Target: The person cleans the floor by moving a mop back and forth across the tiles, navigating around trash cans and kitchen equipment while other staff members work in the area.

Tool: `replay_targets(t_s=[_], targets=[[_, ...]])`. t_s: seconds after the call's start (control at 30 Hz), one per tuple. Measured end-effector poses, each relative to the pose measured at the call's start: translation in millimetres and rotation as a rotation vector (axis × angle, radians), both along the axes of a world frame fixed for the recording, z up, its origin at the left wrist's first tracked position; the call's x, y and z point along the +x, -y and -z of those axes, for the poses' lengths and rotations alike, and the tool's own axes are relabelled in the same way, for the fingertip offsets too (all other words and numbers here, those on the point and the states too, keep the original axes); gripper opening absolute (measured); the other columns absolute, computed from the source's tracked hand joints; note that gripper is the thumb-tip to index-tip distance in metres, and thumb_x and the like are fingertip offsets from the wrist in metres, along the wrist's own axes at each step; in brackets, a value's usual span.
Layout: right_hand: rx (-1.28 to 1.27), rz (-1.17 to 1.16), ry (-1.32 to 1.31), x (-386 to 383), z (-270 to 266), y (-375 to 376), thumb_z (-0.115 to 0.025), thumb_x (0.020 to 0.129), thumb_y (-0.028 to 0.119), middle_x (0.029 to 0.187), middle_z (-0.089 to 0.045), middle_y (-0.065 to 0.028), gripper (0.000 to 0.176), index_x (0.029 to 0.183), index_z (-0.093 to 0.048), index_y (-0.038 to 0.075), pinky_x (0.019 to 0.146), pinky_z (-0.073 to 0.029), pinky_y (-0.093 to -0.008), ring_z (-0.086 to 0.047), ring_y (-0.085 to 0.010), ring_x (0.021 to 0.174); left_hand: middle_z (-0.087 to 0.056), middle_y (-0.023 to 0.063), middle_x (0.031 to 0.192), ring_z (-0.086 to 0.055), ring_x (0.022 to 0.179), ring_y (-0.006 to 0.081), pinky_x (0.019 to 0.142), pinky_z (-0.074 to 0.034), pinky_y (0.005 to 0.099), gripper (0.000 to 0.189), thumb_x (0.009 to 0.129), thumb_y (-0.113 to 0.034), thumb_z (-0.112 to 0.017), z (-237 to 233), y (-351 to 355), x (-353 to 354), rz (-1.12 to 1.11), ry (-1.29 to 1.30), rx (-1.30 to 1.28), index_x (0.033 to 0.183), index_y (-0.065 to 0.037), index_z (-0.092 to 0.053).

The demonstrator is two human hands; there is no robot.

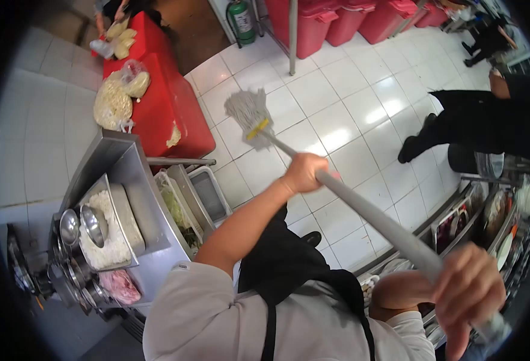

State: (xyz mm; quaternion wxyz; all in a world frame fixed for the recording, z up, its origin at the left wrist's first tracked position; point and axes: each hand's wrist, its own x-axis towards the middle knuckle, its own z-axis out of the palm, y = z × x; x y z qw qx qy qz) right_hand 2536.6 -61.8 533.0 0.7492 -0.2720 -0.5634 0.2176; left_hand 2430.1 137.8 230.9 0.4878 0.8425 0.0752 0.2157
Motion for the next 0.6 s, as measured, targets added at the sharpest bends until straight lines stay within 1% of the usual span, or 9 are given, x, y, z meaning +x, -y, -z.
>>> replay_targets(t_s=[0.03, 0.1, 0.2, 0.3, 0.33, 0.37, 0.43, 0.53, 0.6], targets=[[0.006, -0.143, 0.051, 3, -7, -9, -0.094, 0.066, 0.018, 0.058, -0.064, -0.0009, 0.038, 0.073, -0.057, 0.012, 0.047, -0.055, -0.0187, -0.059, -0.0067, 0.046, -0.05, 0.0092, 0.052, -0.051, 0.047, 0.0297, 0.047, -0.04, 0.0385, 0.042, 0.074, -0.025, -0.083, -2, 7, -8, 0.026, 0.045, 0.015, 0.054, -0.01, -0.048], [0.066, -0.014, -0.063, -12, 0, -13, -0.088, 0.075, 0.021, 0.053, -0.059, 0.0044, 0.035, 0.07, -0.054, 0.015, 0.044, -0.048, -0.0197, -0.055, -0.005, 0.043, -0.049, 0.0086, 0.05, -0.05, 0.044, 0.0292, 0.044, -0.039, 0.0379, 0.04, 0.072, -0.018, -0.08, -4, 2, -13, -0.022, 0.12, -0.009, 0.053, -0.01, -0.046], [0.005, 0.018, 0.155, -19, 5, -58, -0.061, 0.098, 0.035, 0.06, -0.049, 0.0054, 0.031, 0.084, -0.044, 0.013, 0.049, -0.044, -0.0229, -0.044, -0.0049, 0.046, -0.046, 0.0083, 0.049, -0.048, 0.042, 0.0299, 0.042, -0.037, 0.0378, 0.036, 0.07, -0.011, -0.076, 10, -35, -10, -0.09, 0.264, 0.038, 0.054, -0.011, -0.045], [0.082, 0.336, -0.068, -43, 36, -97, -0.08, 0.084, 0.026, 0.05, -0.054, 0.007, 0.035, 0.069, -0.049, 0.017, 0.044, -0.036, -0.0232, -0.047, -0.0042, 0.039, -0.047, 0.0093, 0.05, -0.049, 0.044, 0.0309, 0.043, -0.038, 0.0383, 0.031, 0.068, -0.009, -0.075, 34, -94, -8, -0.11, 0.289, 0.102, 0.056, -0.01, -0.046], [0.043, 0.324, -0.048, -43, 47, -116, -0.072, 0.091, 0.032, 0.048, -0.049, 0.0084, 0.037, 0.07, -0.045, 0.018, 0.047, -0.028, -0.0259, -0.04, -0.0045, 0.036, -0.047, 0.0098, 0.051, -0.049, 0.045, 0.0316, 0.043, -0.039, 0.0389, 0.03, 0.068, -0.009, -0.074, 47, -117, -7, -0.129, 0.279, 0.131, 0.057, -0.01, -0.047], [0.136, 0.327, -0.068, -41, 65, -135, -0.076, 0.088, 0.025, 0.053, -0.054, -0.0009, 0.039, 0.068, -0.046, 0.01, 0.036, -0.044, -0.026, -0.051, -0.0111, 0.038, -0.047, 0.0103, 0.053, -0.049, 0.047, 0.0323, 0.044, -0.04, 0.0395, 0.029, 0.068, -0.009, -0.074, 60, -143, -6, -0.146, 0.271, 0.164, 0.058, -0.009, -0.047], [0.123, 0.285, -0.049, -40, 97, -176, -0.073, 0.09, 0.026, 0.051, -0.048, -0.0004, 0.038, 0.071, -0.044, 0.01, 0.034, -0.038, -0.0272, -0.047, -0.0135, 0.037, -0.052, 0.011, 0.059, -0.054, 0.056, 0.033, 0.051, -0.044, 0.0415, 0.027, 0.069, -0.01, -0.074, 86, -194, -6, -0.218, 0.167, 0.208, 0.06, -0.009, -0.049], [-0.036, 0.279, -0.008, -41, 183, -219, -0.057, 0.087, 0.003, 0.055, -0.046, -0.0021, 0.011, 0.082, -0.048, 0.006, 0.045, -0.045, -0.0371, -0.048, -0.019, 0.045, -0.062, 0.0112, 0.075, -0.061, 0.075, 0.0336, 0.067, -0.048, 0.042, 0.02, 0.071, -0.012, -0.076, 136, -280, -14, -0.321, -0.106, 0.238, 0.067, -0.009, -0.057], [-0.205, 0.271, -0.009, -54, 242, -252, -0.056, 0.085, -0.001, 0.066, -0.053, -0.0076, 0.007, 0.082, -0.051, 0.003, 0.079, -0.054, -0.0483, -0.056, -0.0217, 0.06, -0.064, 0.0111, 0.1, -0.06, 0.1, 0.0318, 0.083, -0.049, 0.0415, 0.021, 0.072, -0.013, -0.077, 172, -325, -41, -0.406, -0.314, 0.375, 0.084, -0.011, -0.06]])
